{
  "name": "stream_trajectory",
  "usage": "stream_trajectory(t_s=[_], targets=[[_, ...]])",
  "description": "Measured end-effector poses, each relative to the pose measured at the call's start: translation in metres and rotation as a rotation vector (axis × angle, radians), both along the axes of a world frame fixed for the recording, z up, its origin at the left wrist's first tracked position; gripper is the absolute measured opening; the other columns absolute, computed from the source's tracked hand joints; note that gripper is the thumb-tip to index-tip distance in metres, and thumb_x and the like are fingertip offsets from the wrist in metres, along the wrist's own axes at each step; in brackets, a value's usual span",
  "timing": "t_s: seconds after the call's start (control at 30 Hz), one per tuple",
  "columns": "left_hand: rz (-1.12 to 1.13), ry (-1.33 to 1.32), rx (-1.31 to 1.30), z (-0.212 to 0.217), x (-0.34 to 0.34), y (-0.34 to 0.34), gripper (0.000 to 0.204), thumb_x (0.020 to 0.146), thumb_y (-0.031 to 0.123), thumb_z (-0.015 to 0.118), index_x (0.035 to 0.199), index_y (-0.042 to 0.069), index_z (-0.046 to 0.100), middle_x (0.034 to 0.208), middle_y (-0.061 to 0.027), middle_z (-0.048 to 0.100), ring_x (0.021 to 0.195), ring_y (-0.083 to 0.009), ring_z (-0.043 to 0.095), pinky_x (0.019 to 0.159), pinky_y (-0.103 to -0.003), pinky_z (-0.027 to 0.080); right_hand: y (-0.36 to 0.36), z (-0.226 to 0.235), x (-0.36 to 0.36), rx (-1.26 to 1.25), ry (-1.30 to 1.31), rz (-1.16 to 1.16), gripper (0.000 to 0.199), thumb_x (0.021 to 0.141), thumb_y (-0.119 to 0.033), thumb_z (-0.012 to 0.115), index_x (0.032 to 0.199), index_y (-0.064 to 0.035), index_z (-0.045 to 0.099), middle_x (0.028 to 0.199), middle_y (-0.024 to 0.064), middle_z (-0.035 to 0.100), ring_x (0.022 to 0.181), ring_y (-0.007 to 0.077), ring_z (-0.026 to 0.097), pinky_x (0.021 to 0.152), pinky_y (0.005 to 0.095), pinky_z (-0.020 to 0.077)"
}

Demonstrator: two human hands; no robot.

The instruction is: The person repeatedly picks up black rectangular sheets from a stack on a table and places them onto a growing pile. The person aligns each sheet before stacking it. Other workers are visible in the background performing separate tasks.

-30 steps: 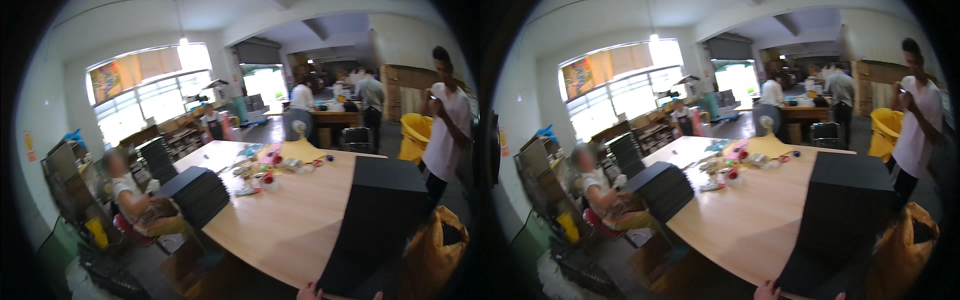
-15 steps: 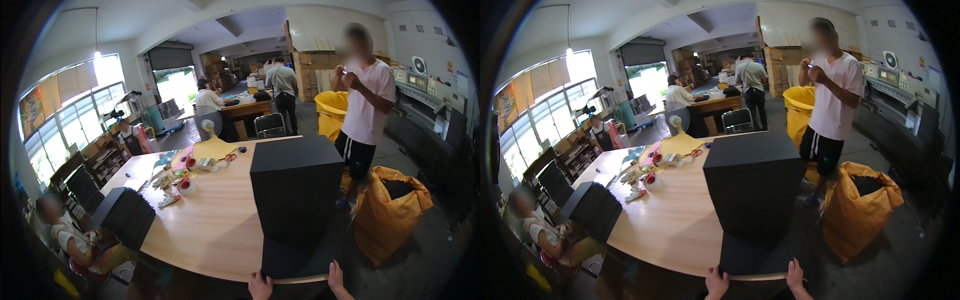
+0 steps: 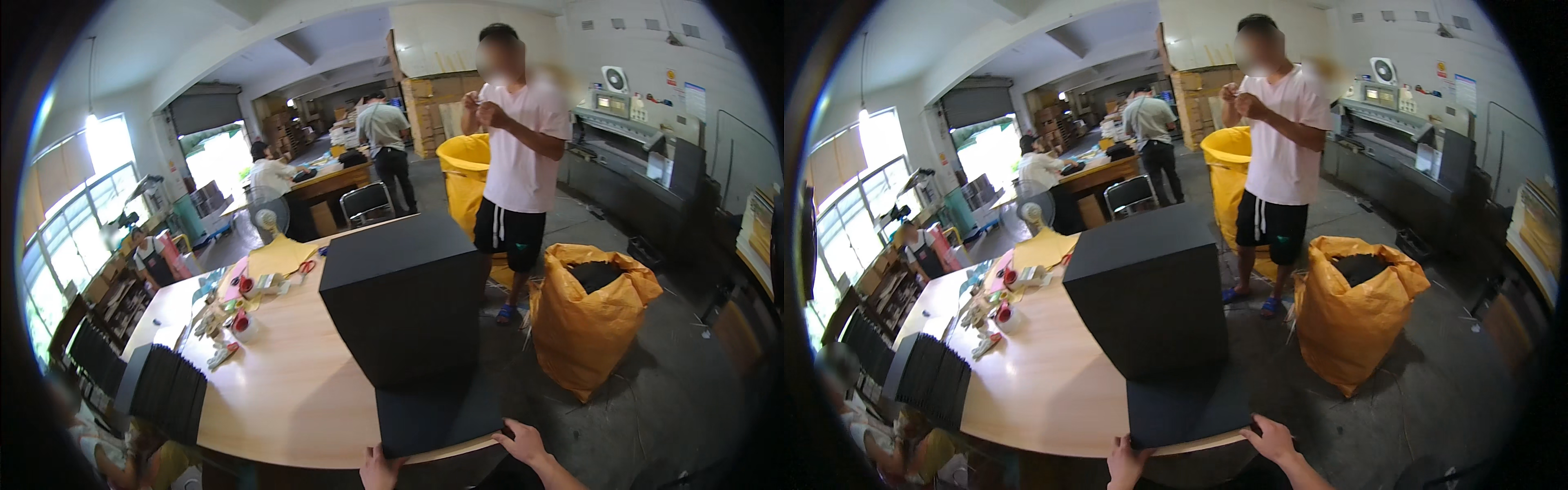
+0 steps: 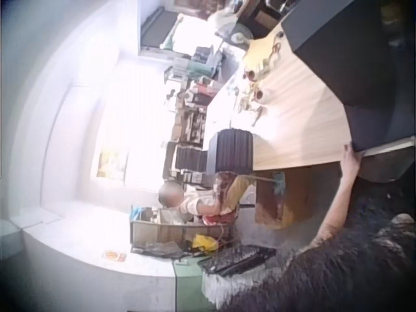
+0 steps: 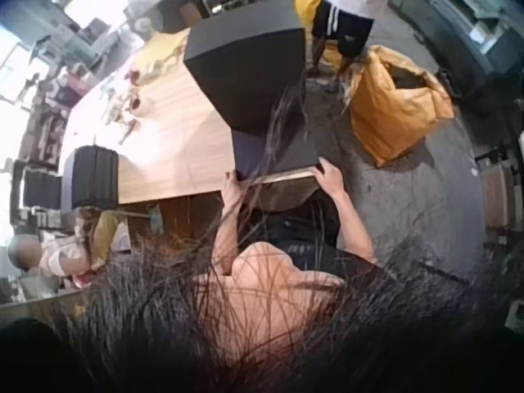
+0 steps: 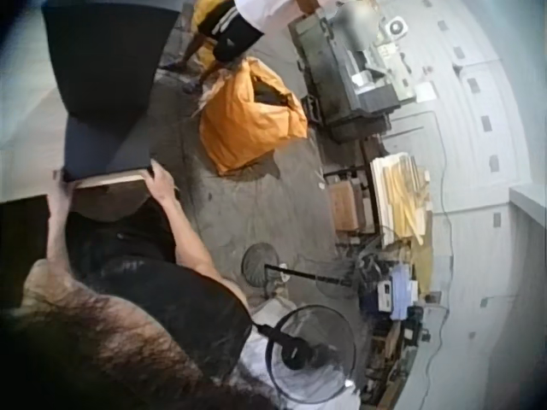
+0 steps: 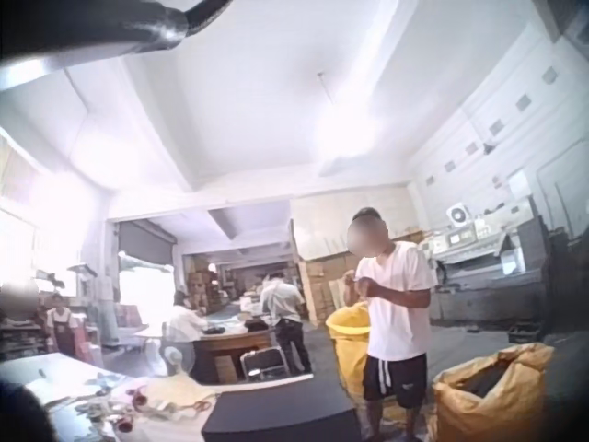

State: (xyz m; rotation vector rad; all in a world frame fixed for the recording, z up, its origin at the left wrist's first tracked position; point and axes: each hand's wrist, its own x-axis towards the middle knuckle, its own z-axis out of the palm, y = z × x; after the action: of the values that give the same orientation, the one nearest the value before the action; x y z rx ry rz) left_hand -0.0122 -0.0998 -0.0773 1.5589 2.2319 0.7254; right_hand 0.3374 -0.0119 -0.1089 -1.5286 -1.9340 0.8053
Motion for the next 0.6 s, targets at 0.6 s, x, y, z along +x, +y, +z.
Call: stream_trajectory(t_s=[0.6], targets=[[0.083,0.252,0.114,-0.010,0.009,0.006,0.073,0.085,0.045,0.086,0.134,-0.002,0.061,0.116,-0.0210,0.064,0.103,-0.0420,0.067,0.085,-0.048,0.056,0.004,-0.006,-0.002,0.312,-0.109,-0.083,0.040,0.095,-0.045,0.076,0.100,-0.0062,0.068,0.088,0.0172,0.075,0.084,0.0388,0.074,0.073,0.0490,0.0581]])
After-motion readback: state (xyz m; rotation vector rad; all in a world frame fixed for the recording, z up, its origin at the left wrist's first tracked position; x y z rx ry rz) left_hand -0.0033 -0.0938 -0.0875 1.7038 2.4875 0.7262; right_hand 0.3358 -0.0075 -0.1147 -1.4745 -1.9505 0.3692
